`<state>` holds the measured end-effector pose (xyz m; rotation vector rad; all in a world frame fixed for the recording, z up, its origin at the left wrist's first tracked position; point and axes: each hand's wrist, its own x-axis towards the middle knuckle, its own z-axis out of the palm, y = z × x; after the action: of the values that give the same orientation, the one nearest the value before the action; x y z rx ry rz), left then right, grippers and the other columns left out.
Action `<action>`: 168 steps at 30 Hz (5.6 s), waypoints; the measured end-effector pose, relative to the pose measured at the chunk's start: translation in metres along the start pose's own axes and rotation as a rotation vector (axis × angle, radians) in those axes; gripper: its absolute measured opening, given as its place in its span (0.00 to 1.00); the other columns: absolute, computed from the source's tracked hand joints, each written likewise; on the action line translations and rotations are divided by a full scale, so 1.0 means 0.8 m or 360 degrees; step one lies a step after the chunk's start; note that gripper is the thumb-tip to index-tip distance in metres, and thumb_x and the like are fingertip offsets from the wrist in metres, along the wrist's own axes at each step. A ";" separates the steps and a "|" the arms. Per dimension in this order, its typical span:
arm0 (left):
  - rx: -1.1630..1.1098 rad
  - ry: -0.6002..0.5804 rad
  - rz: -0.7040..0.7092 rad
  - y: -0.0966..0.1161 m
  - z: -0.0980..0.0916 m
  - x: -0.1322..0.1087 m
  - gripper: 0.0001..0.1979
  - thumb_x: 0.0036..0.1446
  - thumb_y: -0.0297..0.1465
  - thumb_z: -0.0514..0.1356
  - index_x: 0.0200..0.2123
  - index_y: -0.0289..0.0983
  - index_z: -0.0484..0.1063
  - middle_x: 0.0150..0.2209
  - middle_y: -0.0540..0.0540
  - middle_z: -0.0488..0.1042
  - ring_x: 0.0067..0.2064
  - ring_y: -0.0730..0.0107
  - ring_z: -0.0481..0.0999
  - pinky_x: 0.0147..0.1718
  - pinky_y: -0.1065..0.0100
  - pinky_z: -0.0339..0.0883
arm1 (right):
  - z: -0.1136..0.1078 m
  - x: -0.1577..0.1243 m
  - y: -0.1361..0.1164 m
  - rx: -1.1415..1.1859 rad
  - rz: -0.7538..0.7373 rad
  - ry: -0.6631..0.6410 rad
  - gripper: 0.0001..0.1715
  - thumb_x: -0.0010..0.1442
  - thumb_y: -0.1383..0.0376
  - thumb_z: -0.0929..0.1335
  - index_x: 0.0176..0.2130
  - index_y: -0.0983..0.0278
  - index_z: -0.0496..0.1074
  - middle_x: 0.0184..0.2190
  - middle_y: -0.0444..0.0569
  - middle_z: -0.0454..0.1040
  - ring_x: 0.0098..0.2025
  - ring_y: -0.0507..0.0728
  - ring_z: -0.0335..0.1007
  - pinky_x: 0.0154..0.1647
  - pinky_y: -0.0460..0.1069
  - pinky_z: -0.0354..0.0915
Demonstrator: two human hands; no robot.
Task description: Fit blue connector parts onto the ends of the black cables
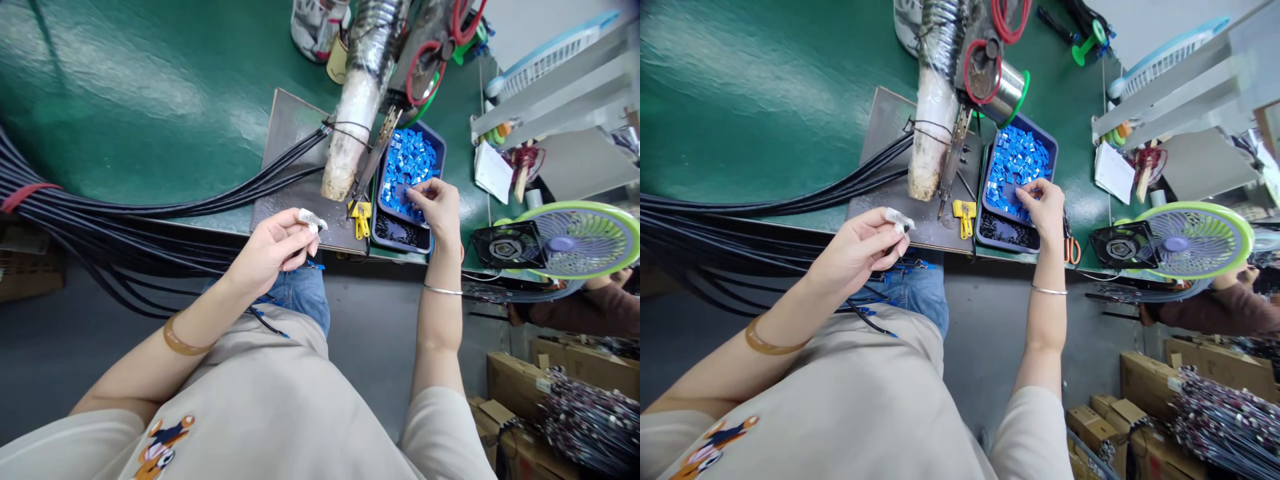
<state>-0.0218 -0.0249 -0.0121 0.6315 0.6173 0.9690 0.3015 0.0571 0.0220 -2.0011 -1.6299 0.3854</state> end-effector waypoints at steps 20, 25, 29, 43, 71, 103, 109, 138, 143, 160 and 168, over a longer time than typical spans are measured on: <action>0.0426 0.0136 0.0205 -0.010 0.022 0.014 0.04 0.51 0.26 0.66 0.29 0.33 0.73 0.20 0.53 0.69 0.19 0.85 0.61 0.17 0.79 0.52 | 0.033 -0.157 -0.104 0.0324 -0.0479 0.0627 0.05 0.60 0.65 0.72 0.32 0.59 0.72 0.34 0.45 0.77 0.36 0.56 0.77 0.34 0.53 0.74; 0.0584 0.0192 0.0238 -0.007 0.034 0.017 0.05 0.47 0.24 0.64 0.22 0.33 0.70 0.18 0.54 0.66 0.20 0.84 0.60 0.18 0.79 0.53 | 0.070 -0.190 -0.113 0.0271 -0.0824 0.0640 0.08 0.59 0.70 0.71 0.37 0.56 0.75 0.37 0.44 0.80 0.39 0.57 0.79 0.41 0.57 0.77; 0.0639 0.0174 0.0209 -0.007 0.038 0.017 0.04 0.46 0.23 0.64 0.23 0.33 0.70 0.18 0.54 0.63 0.20 0.84 0.57 0.18 0.78 0.51 | 0.081 -0.193 -0.114 0.0538 -0.0837 0.0532 0.09 0.59 0.71 0.71 0.38 0.56 0.73 0.36 0.44 0.79 0.39 0.57 0.79 0.39 0.56 0.78; 0.0661 0.0139 0.0155 -0.004 0.036 0.019 0.05 0.46 0.23 0.63 0.23 0.34 0.69 0.18 0.55 0.61 0.20 0.84 0.56 0.17 0.79 0.50 | 0.088 -0.195 -0.114 0.0825 -0.0688 0.0423 0.06 0.60 0.69 0.69 0.35 0.57 0.71 0.35 0.45 0.77 0.38 0.56 0.77 0.38 0.55 0.76; 0.0744 0.0208 0.0285 -0.003 0.031 0.035 0.07 0.50 0.24 0.62 0.22 0.33 0.70 0.20 0.53 0.62 0.23 0.82 0.59 0.20 0.77 0.52 | 0.097 -0.176 -0.107 0.0340 -0.0942 0.0531 0.09 0.61 0.72 0.68 0.36 0.56 0.67 0.41 0.46 0.81 0.40 0.56 0.80 0.40 0.54 0.75; 0.0749 0.0207 0.0352 0.003 0.033 0.039 0.03 0.46 0.22 0.62 0.22 0.34 0.72 0.19 0.53 0.64 0.21 0.83 0.61 0.19 0.80 0.56 | 0.095 -0.167 -0.114 0.0358 -0.0996 0.0601 0.10 0.56 0.75 0.71 0.34 0.60 0.70 0.38 0.45 0.80 0.39 0.54 0.78 0.40 0.51 0.76; 0.0772 0.0180 0.0299 0.003 0.030 0.038 0.03 0.46 0.21 0.61 0.24 0.33 0.73 0.19 0.54 0.64 0.20 0.84 0.59 0.18 0.81 0.55 | 0.094 -0.168 -0.111 0.0353 -0.1025 0.0552 0.10 0.56 0.75 0.71 0.33 0.61 0.68 0.38 0.45 0.81 0.38 0.53 0.78 0.39 0.50 0.75; 0.0776 0.0070 0.0261 0.005 0.032 0.034 0.02 0.49 0.24 0.62 0.26 0.34 0.72 0.20 0.54 0.63 0.21 0.83 0.58 0.19 0.79 0.54 | 0.087 -0.168 -0.118 0.0284 -0.0947 0.0562 0.11 0.54 0.75 0.73 0.35 0.60 0.74 0.36 0.43 0.80 0.37 0.52 0.78 0.39 0.49 0.75; 0.0806 0.0082 0.0262 0.006 0.030 0.036 0.02 0.49 0.24 0.62 0.26 0.34 0.72 0.21 0.53 0.64 0.22 0.82 0.60 0.20 0.78 0.56 | 0.089 -0.169 -0.118 0.0285 -0.0958 0.0594 0.10 0.55 0.74 0.72 0.34 0.60 0.72 0.35 0.43 0.80 0.36 0.52 0.78 0.38 0.48 0.75; 0.0838 -0.0092 0.0151 0.006 0.026 0.027 0.04 0.49 0.24 0.61 0.24 0.33 0.70 0.21 0.53 0.62 0.22 0.82 0.58 0.20 0.77 0.53 | 0.077 -0.173 -0.119 0.0524 -0.0709 0.0264 0.08 0.58 0.73 0.71 0.36 0.60 0.75 0.36 0.42 0.82 0.39 0.53 0.81 0.38 0.48 0.78; 0.0937 -0.0076 0.0276 0.004 0.027 0.026 0.05 0.50 0.23 0.59 0.23 0.34 0.69 0.20 0.54 0.59 0.22 0.82 0.56 0.20 0.77 0.51 | 0.076 -0.174 -0.123 0.0393 -0.0834 0.0334 0.09 0.57 0.74 0.71 0.36 0.60 0.74 0.37 0.43 0.82 0.39 0.53 0.81 0.41 0.48 0.77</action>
<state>0.0005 -0.0096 0.0007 1.2429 0.8225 0.9289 0.1570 -0.0507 0.0123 -1.3225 -1.7904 0.1608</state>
